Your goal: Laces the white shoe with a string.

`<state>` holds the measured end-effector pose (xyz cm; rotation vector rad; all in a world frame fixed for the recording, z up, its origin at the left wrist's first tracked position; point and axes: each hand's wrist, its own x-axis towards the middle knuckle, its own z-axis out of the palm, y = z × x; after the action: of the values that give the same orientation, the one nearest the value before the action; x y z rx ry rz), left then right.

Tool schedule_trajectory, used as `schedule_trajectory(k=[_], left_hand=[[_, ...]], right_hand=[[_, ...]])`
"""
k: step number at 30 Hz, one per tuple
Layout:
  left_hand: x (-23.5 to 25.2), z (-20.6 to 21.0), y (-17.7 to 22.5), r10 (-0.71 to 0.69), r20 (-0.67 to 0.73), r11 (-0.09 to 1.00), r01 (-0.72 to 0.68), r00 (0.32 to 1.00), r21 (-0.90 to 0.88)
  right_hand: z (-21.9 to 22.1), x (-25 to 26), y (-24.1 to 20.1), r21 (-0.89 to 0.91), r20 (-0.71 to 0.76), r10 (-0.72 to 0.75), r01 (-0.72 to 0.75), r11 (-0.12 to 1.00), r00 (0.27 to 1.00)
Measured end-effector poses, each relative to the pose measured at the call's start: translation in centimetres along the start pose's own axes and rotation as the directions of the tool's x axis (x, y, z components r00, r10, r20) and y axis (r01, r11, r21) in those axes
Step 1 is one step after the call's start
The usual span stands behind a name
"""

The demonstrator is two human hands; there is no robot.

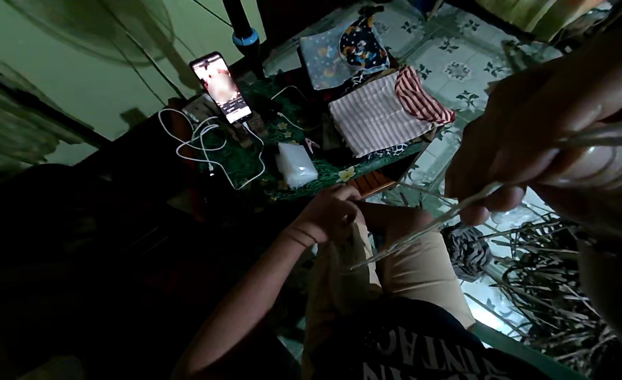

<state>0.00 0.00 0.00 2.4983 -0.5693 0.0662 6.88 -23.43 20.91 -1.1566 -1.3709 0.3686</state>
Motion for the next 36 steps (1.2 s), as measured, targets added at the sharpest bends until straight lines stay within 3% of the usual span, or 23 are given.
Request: schedule_trajectory(k=[4, 8, 11, 14, 16, 19, 22, 26, 30, 33, 36], left_hand=[[-0.6, 0.9, -1.7, -0.136, 0.114, 0.986, 0.145, 0.984, -0.079], [-1.0, 0.5, -0.6, -0.271, 0.176, 0.947, 0.295, 0.946, -0.125], [-1.1, 0.8, -0.9, -0.271, 0.158, 0.942, 0.296, 0.949, -0.16], [-1.1, 0.2, 0.3, -0.208, 0.035, 0.897, 0.205, 0.977, -0.391], [-1.3, -0.3, 1.4, -0.19, -0.036, 0.789, 0.13, 0.981, -0.601], [-1.5, -1.0, 2.8, -0.118, 0.026, 0.503, 0.082, 0.993, -0.861], [-0.8, -1.0, 3.6, 0.164, 0.015, 0.334, -0.042, 0.986, -0.941], [-0.3, -0.8, 4.9, 0.245, -0.029, 0.151, -0.067, 0.969, -0.986], [0.1, -1.6, 5.6, 0.192, -0.08, 0.183, -0.116, 0.978, -0.976], [0.2, -2.1, 6.4, 0.009, -0.121, 0.304, -0.118, 0.993, -0.945], [-0.1, -2.2, 6.7, -0.143, -0.196, 0.339, -0.138, 0.97, -0.931]], right_hand=[[-0.4, 0.1, 0.2, -0.013, 0.003, -0.027, 0.027, 1.0, 1.0], [-0.6, 0.3, 0.6, 0.016, -0.034, -0.036, 0.037, 0.999, 0.999], [-0.8, 0.6, 1.1, 0.046, -0.048, -0.043, 0.045, 0.998, 0.998], [-1.0, 1.0, 1.4, 0.063, -0.064, -0.045, 0.049, 0.997, 0.997], [-0.9, 1.1, 1.6, 0.065, -0.073, -0.034, 0.039, 0.997, 0.997], [-0.9, 1.3, 1.7, 0.071, -0.078, -0.025, 0.03, 0.997, 0.997], [-1.0, 1.4, 2.2, 0.092, -0.076, -0.03, 0.037, 0.995, 0.997], [-1.3, 1.0, 2.4, 0.135, -0.113, 0.008, 0.007, 0.991, 0.994], [-1.5, 0.1, 2.7, 0.161, -0.151, 0.049, -0.024, 0.987, 0.987], [-2.1, -0.4, 3.0, 0.187, -0.146, 0.025, 0.003, 0.982, 0.989], [-2.7, -1.5, 3.4, 0.203, -0.152, 0.044, -0.012, 0.979, 0.987]])
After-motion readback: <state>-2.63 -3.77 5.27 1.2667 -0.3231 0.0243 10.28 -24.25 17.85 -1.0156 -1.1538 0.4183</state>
